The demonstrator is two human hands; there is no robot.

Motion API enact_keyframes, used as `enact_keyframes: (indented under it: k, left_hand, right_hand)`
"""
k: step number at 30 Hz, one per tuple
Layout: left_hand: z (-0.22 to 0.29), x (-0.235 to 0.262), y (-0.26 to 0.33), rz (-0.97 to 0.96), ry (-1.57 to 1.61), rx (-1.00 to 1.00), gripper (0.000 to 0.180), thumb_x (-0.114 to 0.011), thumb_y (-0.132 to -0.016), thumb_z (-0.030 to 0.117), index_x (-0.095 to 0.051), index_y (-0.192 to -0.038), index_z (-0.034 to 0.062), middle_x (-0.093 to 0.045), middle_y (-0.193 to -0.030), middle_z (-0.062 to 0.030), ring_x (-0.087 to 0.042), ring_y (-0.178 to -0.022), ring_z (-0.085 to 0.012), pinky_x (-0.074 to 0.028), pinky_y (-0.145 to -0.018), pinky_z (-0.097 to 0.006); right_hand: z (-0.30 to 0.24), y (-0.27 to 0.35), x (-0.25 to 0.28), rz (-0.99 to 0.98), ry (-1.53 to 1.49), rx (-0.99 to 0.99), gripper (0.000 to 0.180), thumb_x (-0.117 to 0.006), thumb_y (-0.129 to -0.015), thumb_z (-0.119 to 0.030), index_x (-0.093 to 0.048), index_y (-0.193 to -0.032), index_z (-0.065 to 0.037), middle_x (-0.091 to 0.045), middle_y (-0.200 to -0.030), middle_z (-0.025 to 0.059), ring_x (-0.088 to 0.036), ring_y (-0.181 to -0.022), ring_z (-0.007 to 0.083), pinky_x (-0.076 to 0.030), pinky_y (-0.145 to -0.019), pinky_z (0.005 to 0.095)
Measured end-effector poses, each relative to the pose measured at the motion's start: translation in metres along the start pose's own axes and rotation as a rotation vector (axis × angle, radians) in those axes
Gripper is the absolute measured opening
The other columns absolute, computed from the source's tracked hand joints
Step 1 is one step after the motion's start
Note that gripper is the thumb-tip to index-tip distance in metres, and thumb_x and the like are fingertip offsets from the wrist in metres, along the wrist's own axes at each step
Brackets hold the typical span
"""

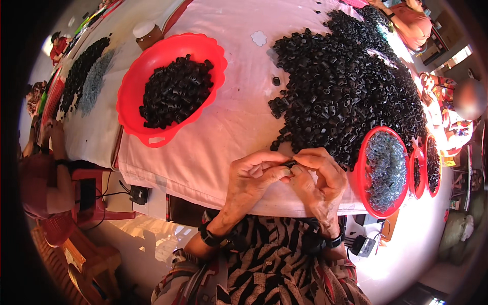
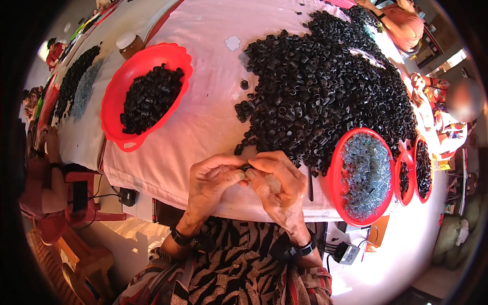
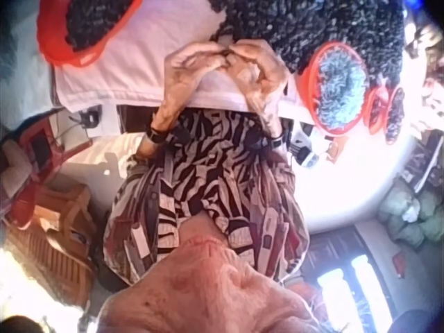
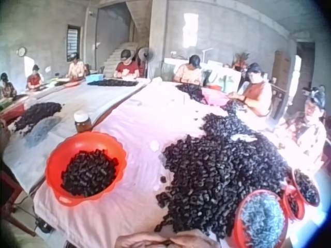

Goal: The recorder sorts small black shoe components, possibly eyelets or clips, at a table with other workers.

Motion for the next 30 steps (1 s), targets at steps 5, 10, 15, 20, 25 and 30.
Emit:
enact_keyframes:
  k: [5,10,15,20,25,30]
  left_hand:
    - [-0.001,0.0,0.0,-0.044,0.007,0.002,0.017,-0.063,-0.092,-0.007,-0.064,-0.109,-0.0069,-0.068,-0.101,-0.0126,-0.067,-0.09,-0.0171,-0.058,-0.079,-0.028]
    - [0.001,0.004,-0.001,0.005,-0.062,-0.046,0.018,-0.064,-0.092,-0.007,-0.064,-0.11,-0.0051,-0.068,-0.1,-0.0111,-0.068,-0.089,-0.0163,-0.058,-0.079,-0.027]
    - [0.003,0.002,-0.001,0.027,-0.083,-0.056,0.017,-0.063,-0.092,-0.006,-0.064,-0.109,-0.0049,-0.068,-0.099,-0.0112,-0.067,-0.088,-0.0164,-0.057,-0.078,-0.028]
    - [0.007,0.0,0.0,0.048,-0.104,-0.075,0.018,-0.062,-0.092,-0.006,-0.063,-0.11,-0.0049,-0.069,-0.098,-0.0114,-0.067,-0.087,-0.0163,-0.056,-0.079,-0.029]
    - [0.004,0.005,0.0,0.046,-0.046,-0.052,0.02,-0.061,-0.093,-0.007,-0.062,-0.112,-0.0052,-0.067,-0.101,-0.0104,-0.066,-0.092,-0.015,-0.056,-0.083,-0.028]
    - [0.005,0.007,0.0,0.074,-0.039,-0.062,0.017,-0.061,-0.093,-0.004,-0.063,-0.11,-0.0036,-0.069,-0.1,-0.0111,-0.067,-0.085,-0.0158,-0.055,-0.078,-0.028]
  right_hand:
    - [-0.014,-0.003,-0.007,0.005,0.114,0.082,0.018,-0.065,-0.086,0.007,-0.066,-0.104,0.002,-0.066,-0.098,0.014,-0.068,-0.08,0.0213,-0.055,-0.069,0.0286]
    - [-0.015,-0.007,-0.015,0.057,0.23,0.145,0.014,-0.063,-0.09,0.006,-0.064,-0.103,0.002,-0.065,-0.095,0.0146,-0.066,-0.075,0.023,-0.054,-0.066,0.0297]
    - [-0.014,-0.006,-0.016,0.069,0.242,0.131,0.014,-0.062,-0.091,0.005,-0.064,-0.105,0.002,-0.065,-0.096,0.0149,-0.067,-0.076,0.0233,-0.055,-0.064,0.0294]
    - [-0.013,-0.006,-0.01,0.066,0.16,0.136,0.017,-0.063,-0.09,0.007,-0.065,-0.107,0.003,-0.064,-0.098,0.0138,-0.067,-0.079,0.0207,-0.055,-0.066,0.0295]
    - [-0.016,-0.007,-0.011,0.005,0.171,0.063,0.017,-0.061,-0.091,0.009,-0.066,-0.106,0.004,-0.065,-0.097,0.0138,-0.068,-0.082,0.0196,-0.055,-0.067,0.0274]
    - [0.001,0.001,-0.012,0.0,-0.038,-0.099,0.017,-0.064,-0.088,0.011,-0.065,-0.104,0.005,-0.065,-0.094,0.0139,-0.07,-0.081,0.0183,-0.057,-0.07,0.0264]
Point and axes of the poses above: each hand's wrist, its own y-axis away from the middle knuckle, its own x-axis out of the back of the hand, z = x × y, the point moved 9 cm from there along -y, towards the middle knuckle
